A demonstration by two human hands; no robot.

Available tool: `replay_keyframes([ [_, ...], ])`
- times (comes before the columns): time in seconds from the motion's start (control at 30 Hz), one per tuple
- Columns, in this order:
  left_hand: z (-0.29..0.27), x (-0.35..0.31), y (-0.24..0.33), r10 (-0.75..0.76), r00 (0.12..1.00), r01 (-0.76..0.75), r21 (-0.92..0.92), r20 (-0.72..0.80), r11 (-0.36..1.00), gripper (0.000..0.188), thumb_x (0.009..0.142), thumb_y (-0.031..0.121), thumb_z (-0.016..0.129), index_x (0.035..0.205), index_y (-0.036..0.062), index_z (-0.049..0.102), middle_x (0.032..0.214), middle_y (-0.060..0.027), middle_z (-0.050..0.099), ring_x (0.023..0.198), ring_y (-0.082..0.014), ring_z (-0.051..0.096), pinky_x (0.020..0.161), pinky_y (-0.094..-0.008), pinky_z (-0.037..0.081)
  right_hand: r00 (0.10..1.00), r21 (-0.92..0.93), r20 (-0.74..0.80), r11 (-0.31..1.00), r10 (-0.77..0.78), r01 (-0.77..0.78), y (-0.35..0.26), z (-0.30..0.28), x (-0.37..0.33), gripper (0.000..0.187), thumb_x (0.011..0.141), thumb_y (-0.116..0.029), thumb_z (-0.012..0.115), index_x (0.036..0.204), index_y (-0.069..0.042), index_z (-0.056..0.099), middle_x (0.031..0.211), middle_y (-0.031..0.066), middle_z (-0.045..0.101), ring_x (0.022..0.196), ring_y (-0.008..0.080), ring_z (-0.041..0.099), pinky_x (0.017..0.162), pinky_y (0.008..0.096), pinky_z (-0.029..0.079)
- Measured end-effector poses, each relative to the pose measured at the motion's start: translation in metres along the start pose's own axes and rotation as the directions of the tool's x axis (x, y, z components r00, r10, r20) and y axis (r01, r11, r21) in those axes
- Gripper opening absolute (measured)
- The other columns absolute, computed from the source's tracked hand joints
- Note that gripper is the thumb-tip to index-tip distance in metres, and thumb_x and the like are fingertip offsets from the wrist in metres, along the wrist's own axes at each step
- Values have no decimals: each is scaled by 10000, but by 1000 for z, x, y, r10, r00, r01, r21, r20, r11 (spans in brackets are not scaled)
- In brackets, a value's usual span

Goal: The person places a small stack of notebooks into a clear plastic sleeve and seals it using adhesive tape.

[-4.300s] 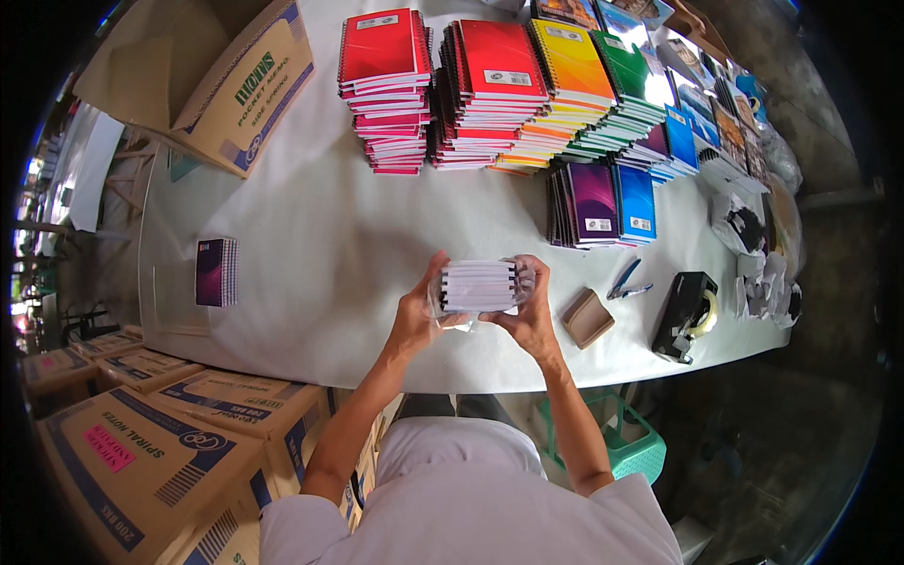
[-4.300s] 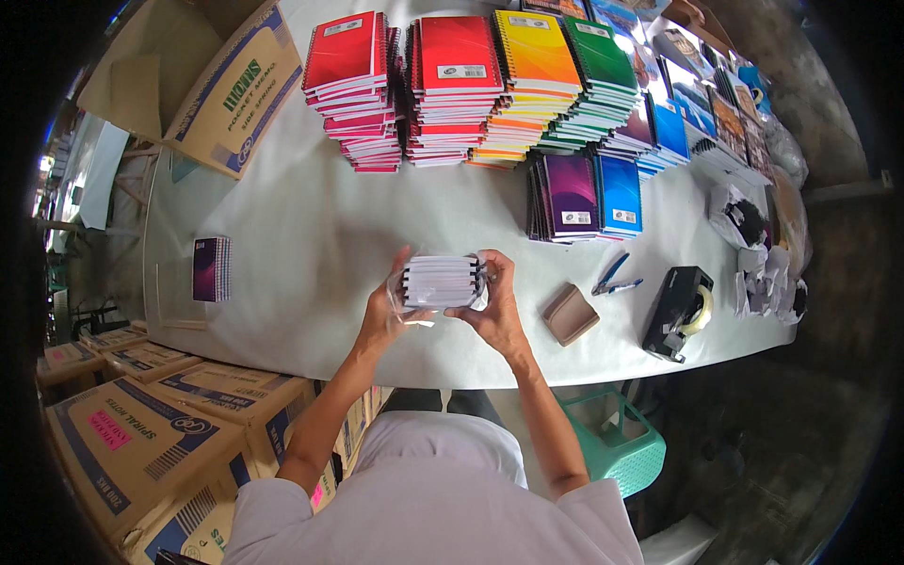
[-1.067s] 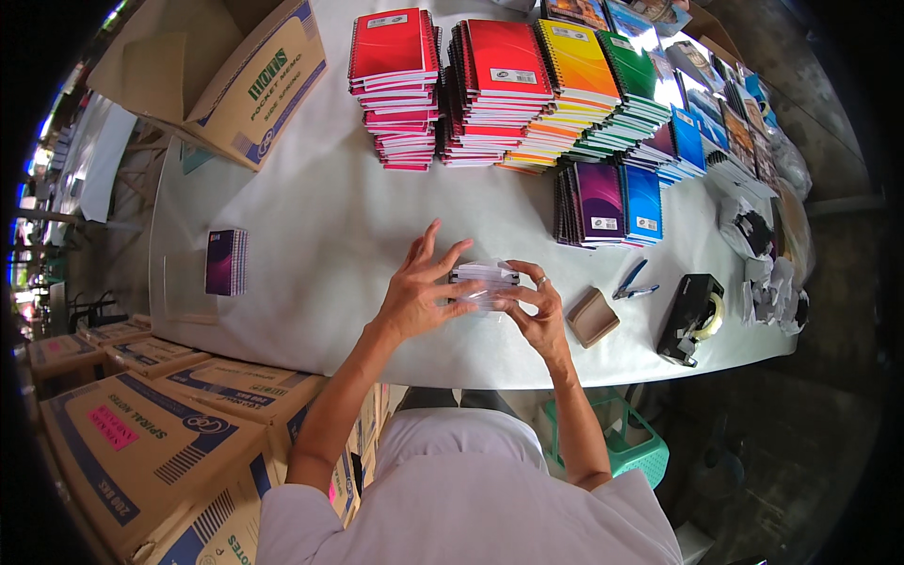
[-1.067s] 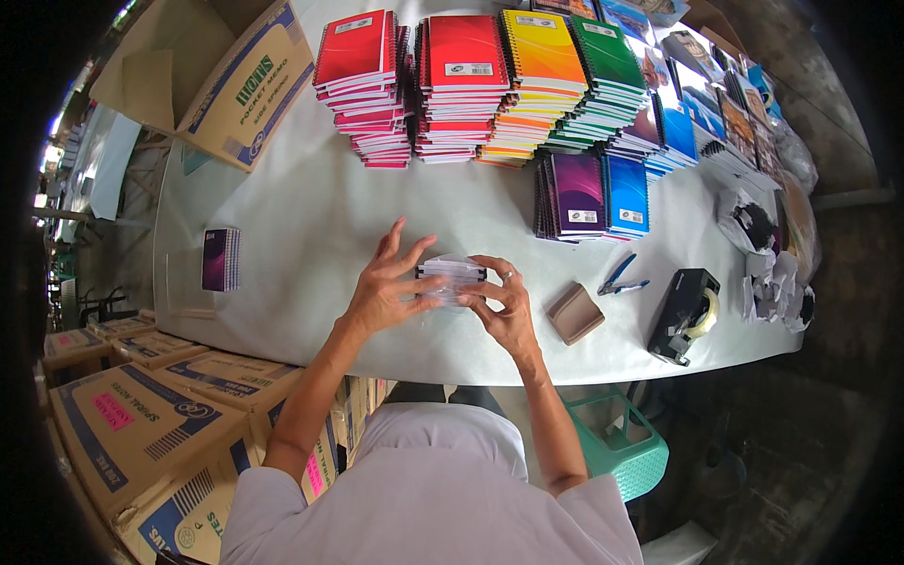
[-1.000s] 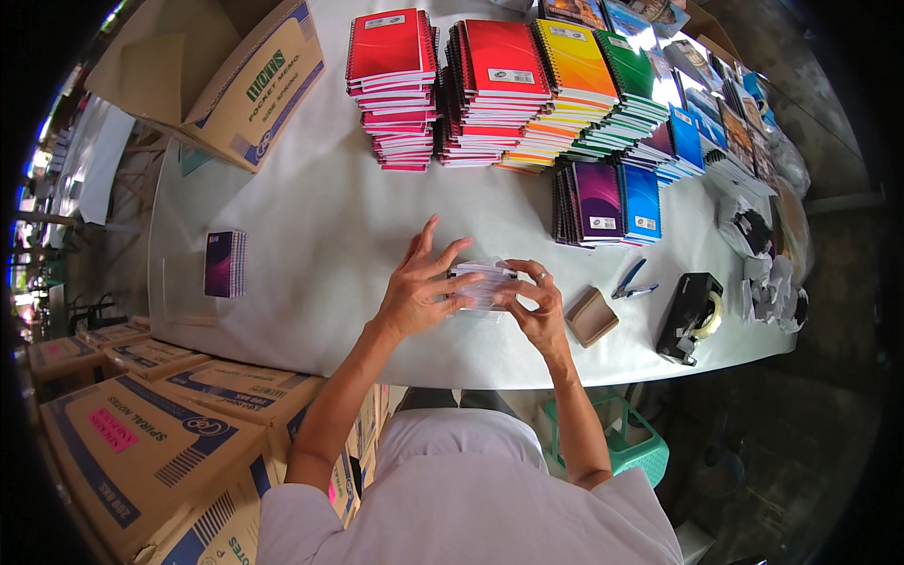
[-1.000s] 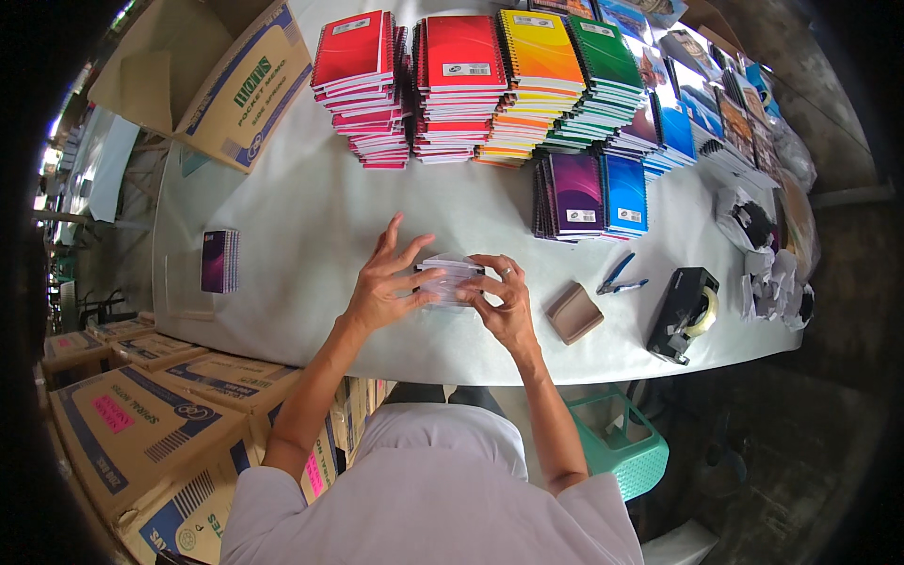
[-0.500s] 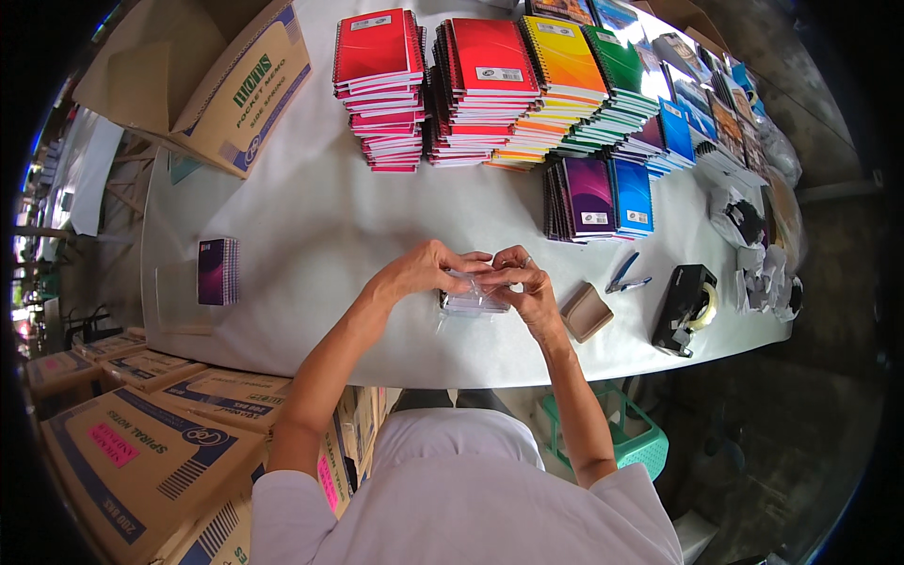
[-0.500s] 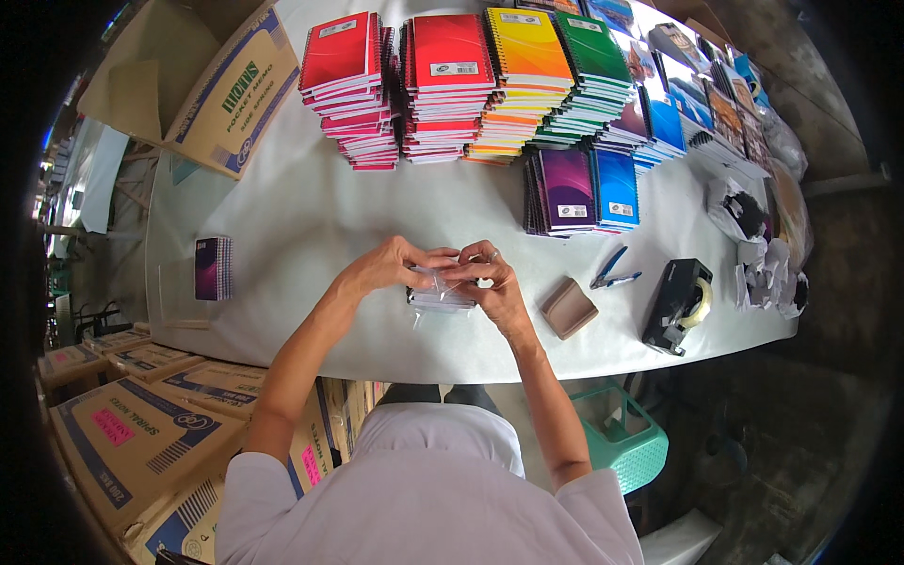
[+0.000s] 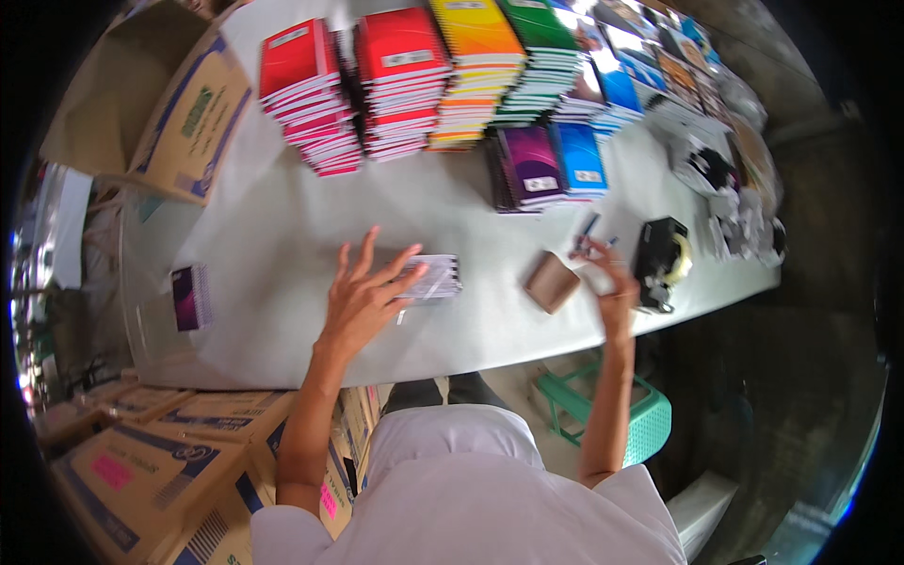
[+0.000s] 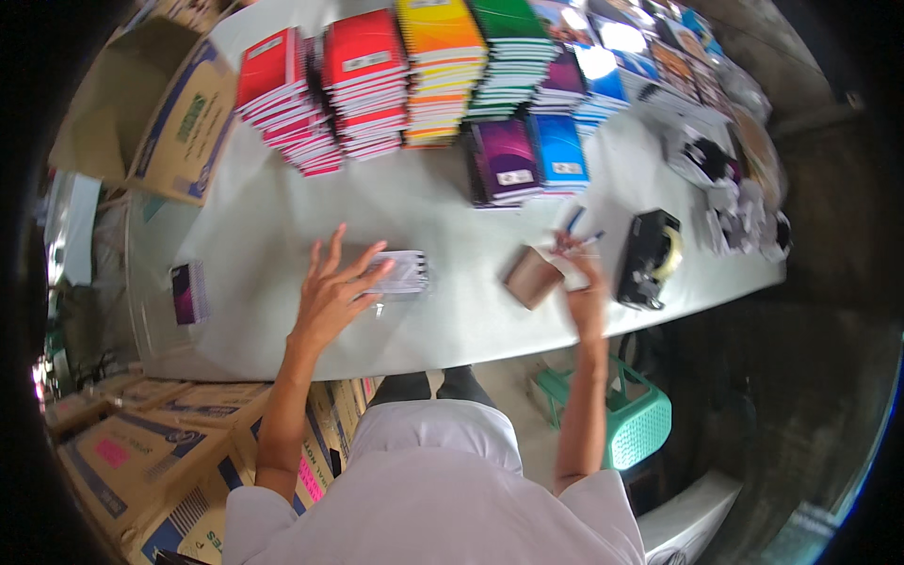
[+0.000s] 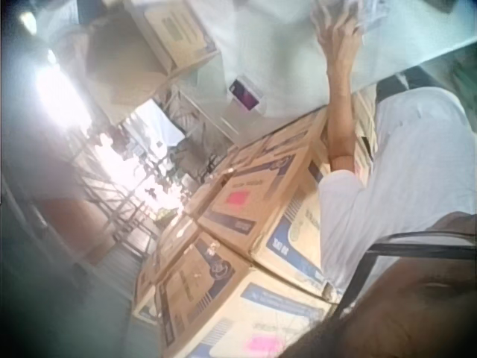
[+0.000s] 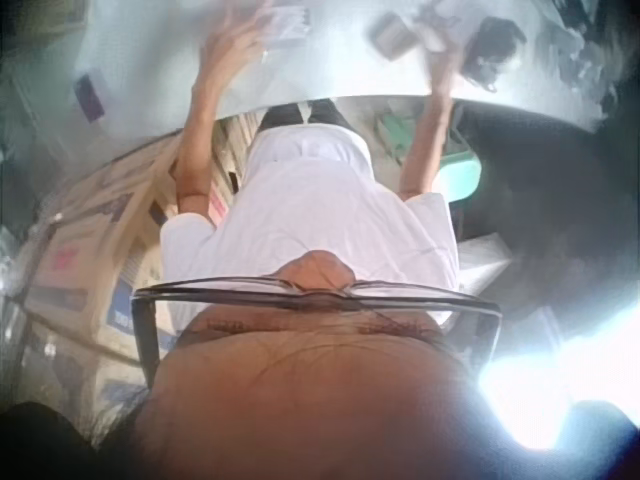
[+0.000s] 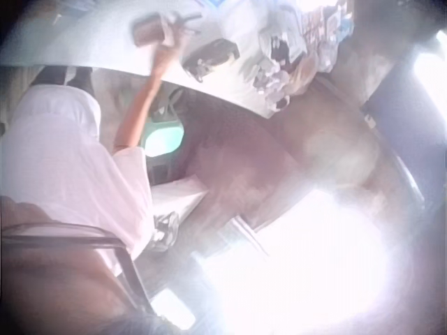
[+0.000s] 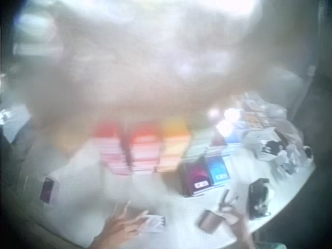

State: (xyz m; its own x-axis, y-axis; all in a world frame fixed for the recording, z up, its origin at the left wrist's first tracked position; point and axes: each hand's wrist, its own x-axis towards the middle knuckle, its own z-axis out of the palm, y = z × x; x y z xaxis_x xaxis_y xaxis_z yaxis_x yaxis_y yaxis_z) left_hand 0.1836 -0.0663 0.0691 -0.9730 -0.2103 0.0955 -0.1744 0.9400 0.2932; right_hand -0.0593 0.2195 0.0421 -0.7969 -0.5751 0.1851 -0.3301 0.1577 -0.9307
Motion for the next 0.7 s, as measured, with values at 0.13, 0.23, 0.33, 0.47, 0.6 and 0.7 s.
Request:
replay_keyframes([
  [0.13,5,4,7,43,999,-43,39,-22,998,580,693,176,774,1246,268,626,1389,112,507,1383,-334,305,1089,-601,263,745,-487,-643,656,176,-576,75,-212,-50,272,828,-195,712,1032,-16,696,1101,98,650,1016,234,600,918,415,451],
  [0.23,5,3,10,2,1000,-2,15,7,1000,576,722,155,756,1271,249,610,1383,94,518,1394,-346,286,1105,-593,233,516,135,-421,613,746,-778,88,-238,-51,400,852,-276,705,1169,-43,631,1131,71,627,1134,270,514,926,572,402],
  [0.33,2,6,15,-14,1000,14,26,20,1000,572,743,140,742,1286,250,598,1384,88,517,1404,-350,267,1118,-579,216,486,334,-195,524,852,-784,100,-243,-53,399,879,-308,686,1180,-56,613,1168,43,603,1170,270,471,924,585,411],
  [0.47,1,5,17,-7,1000,5,56,24,998,580,754,133,734,1301,255,583,1386,82,515,1407,-352,259,1126,-570,206,708,519,-116,650,697,-555,117,-229,-69,327,897,-278,656,1074,-5,619,1129,35,606,966,131,510,961,595,420],
  [0.6,-2,4,18,-26,999,24,65,28,998,590,750,128,734,1307,250,578,1388,79,514,1399,-352,271,1122,-573,206,845,782,-290,620,449,-61,125,-186,-100,282,845,-212,683,1006,11,626,968,42,649,945,129,527,1044,552,378],
  [0.7,0,4,13,-10,1000,9,52,14,999,574,750,141,733,1295,248,590,1390,84,512,1389,-351,288,1117,-570,213,730,82,-586,922,352,-379,130,-192,-119,342,804,-161,708,1104,-21,626,1066,35,618,1036,192,539,990,506,374],
])
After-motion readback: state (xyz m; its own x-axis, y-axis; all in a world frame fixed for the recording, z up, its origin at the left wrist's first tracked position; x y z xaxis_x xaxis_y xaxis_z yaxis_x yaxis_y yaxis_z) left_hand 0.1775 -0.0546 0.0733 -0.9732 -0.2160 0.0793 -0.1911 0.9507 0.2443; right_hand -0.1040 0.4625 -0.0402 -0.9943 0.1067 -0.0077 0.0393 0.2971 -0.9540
